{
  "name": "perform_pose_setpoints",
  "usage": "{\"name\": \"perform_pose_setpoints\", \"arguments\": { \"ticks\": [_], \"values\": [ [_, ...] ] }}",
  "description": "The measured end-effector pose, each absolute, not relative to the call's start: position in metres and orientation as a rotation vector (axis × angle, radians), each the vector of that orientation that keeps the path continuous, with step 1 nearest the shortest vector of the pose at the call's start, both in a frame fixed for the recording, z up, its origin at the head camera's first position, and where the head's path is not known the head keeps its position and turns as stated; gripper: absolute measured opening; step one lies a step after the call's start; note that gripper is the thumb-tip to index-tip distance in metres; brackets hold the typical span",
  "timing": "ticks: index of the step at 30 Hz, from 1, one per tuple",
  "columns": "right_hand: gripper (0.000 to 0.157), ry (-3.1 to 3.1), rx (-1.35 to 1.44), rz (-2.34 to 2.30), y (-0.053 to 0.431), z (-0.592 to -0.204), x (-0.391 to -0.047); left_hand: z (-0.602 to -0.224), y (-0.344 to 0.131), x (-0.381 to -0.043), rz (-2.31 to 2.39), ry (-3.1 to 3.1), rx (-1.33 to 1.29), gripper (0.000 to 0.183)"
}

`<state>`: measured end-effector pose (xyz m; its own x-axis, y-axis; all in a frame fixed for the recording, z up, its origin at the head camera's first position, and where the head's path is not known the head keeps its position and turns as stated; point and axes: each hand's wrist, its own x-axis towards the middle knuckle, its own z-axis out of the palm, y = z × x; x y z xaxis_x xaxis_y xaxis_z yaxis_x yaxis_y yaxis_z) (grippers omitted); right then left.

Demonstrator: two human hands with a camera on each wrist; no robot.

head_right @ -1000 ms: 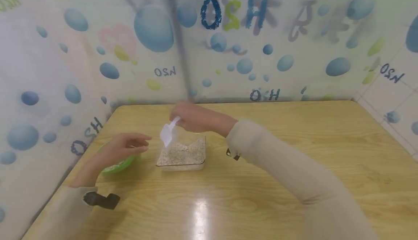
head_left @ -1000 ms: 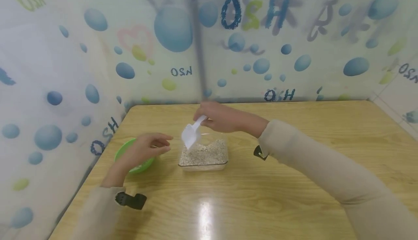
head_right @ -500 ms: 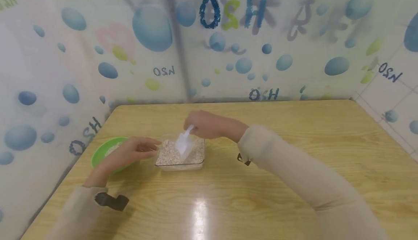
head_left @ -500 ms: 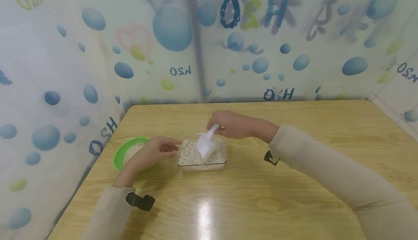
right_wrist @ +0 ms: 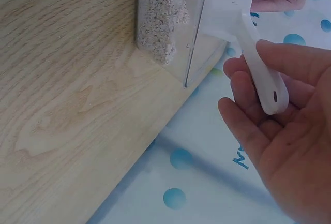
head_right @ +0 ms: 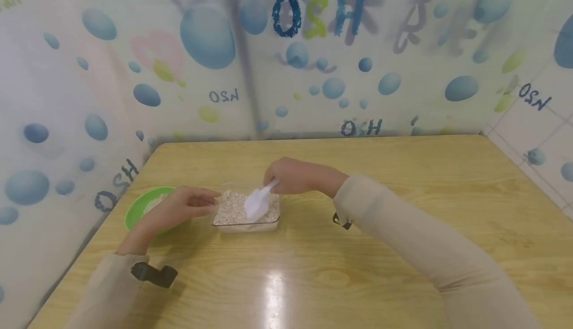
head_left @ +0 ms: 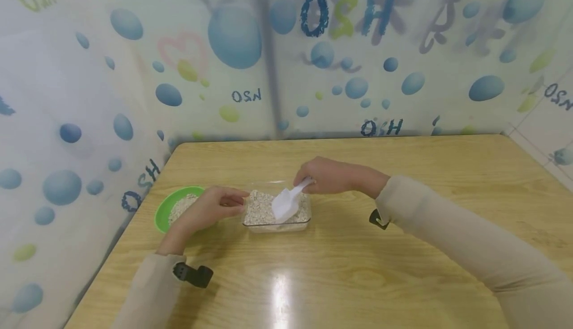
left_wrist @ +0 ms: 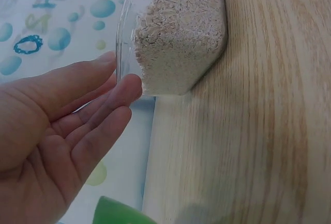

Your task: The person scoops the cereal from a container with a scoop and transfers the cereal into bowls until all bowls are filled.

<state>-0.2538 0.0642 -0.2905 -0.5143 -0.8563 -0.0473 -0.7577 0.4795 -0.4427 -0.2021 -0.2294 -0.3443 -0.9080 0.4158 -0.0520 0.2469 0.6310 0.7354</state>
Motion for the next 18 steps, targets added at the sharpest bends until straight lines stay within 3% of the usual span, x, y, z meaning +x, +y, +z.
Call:
{"name": "perform_pose_setpoints", "arguments": {
  "ticks": [18],
  "values": [
    [0.017,2.485,-1.517,-0.502,0.0544,-0.2996,-0.2575,-0.3405,-0.2264,-0.2032,1.166,2.618,0.502,0.039]
  ]
}}
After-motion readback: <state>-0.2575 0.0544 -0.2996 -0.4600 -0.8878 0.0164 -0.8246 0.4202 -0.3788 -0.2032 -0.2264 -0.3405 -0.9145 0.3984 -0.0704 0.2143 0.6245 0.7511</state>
